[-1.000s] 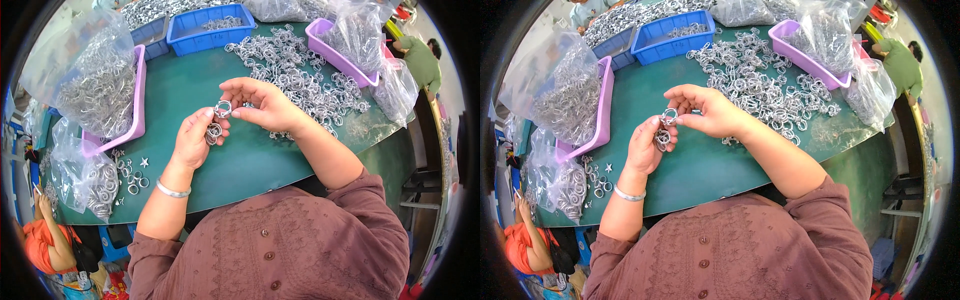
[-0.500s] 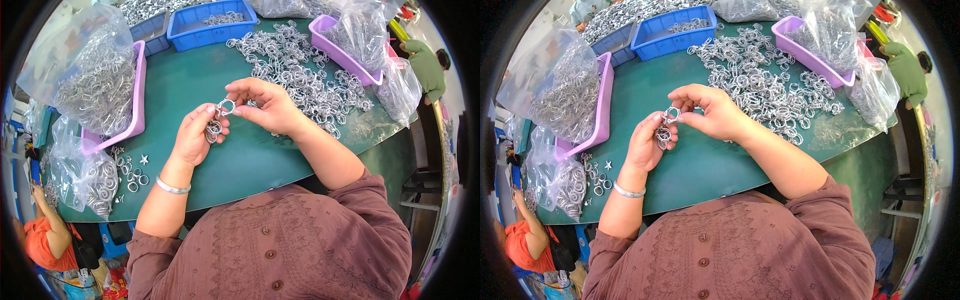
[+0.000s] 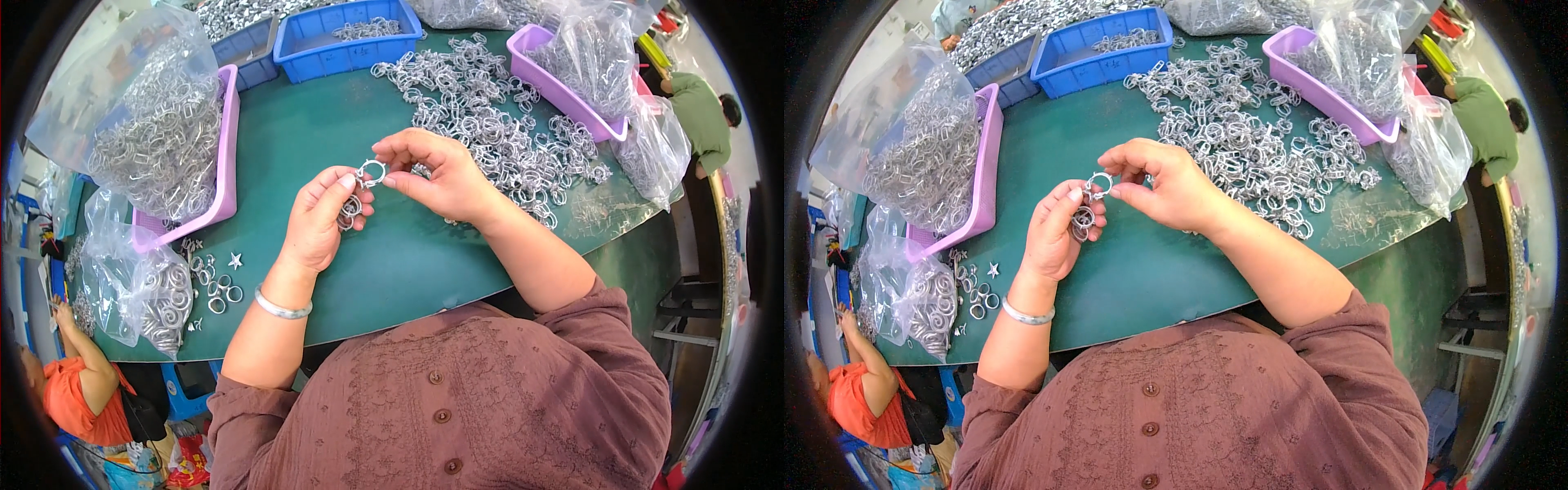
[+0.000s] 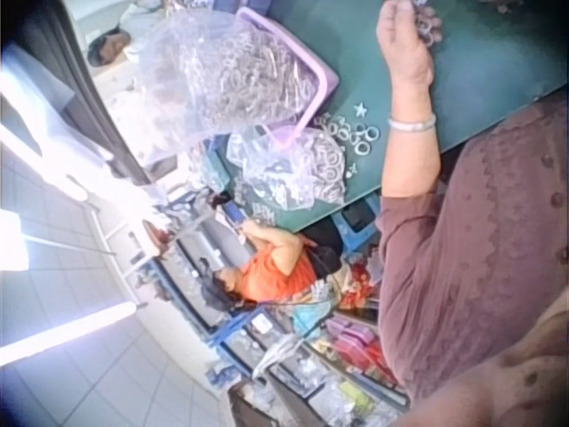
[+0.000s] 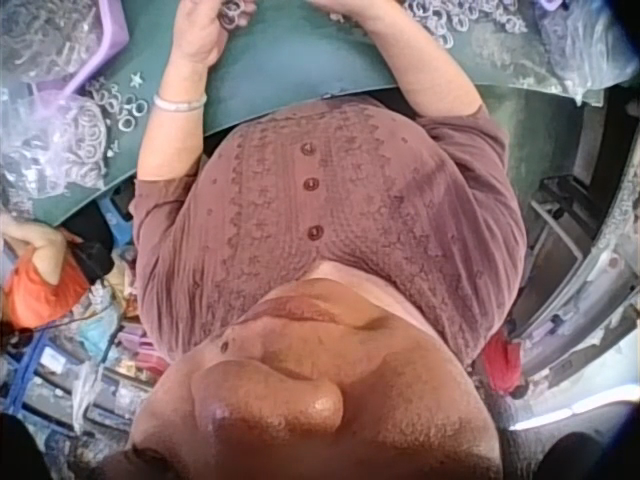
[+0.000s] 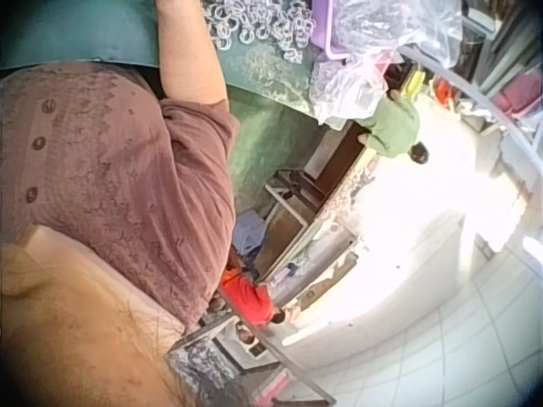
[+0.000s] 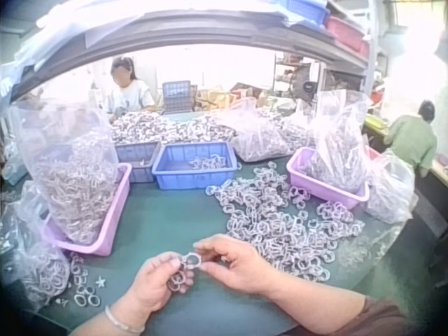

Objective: The person picks up small metal ring components from a table and assembles them together by hand.

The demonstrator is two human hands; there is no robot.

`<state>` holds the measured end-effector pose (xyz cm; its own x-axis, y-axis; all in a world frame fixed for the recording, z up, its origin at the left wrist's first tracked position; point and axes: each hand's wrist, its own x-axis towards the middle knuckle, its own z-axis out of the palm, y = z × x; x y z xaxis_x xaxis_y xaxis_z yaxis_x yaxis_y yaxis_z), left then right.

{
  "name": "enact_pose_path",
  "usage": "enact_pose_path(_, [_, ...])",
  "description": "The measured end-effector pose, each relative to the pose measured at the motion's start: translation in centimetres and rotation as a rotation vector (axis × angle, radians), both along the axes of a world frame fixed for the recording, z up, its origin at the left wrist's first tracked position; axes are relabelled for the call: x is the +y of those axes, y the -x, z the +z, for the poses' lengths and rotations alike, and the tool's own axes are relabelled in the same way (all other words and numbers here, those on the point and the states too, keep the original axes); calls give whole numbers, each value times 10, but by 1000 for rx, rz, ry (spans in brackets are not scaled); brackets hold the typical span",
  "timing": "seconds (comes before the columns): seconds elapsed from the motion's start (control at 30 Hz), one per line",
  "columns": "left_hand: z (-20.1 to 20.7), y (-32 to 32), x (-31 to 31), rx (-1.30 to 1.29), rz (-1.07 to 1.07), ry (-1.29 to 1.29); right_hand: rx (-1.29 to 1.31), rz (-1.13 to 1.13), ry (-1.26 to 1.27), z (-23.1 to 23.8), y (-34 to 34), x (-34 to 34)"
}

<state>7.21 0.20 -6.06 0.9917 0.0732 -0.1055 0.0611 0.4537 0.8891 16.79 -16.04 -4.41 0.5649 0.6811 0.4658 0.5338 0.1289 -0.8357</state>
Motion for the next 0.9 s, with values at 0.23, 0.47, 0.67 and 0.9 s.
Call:
enact_pose_path(0.23, [1,1,-1,-2,34,-57,97,32,99,5,1,-2])
enact_pose_path(0.47, [-1,1,-1,-6,21,-64,322,65,69,-2,1,-1])
enact_pose_path(0.67, [-1,1,-2,-2,29,-64,403,93,75,-3,-1,-1])
enact_pose_path(0.9, [-1,1,-1,14,15,-69,428,65,68,0,2,-1])
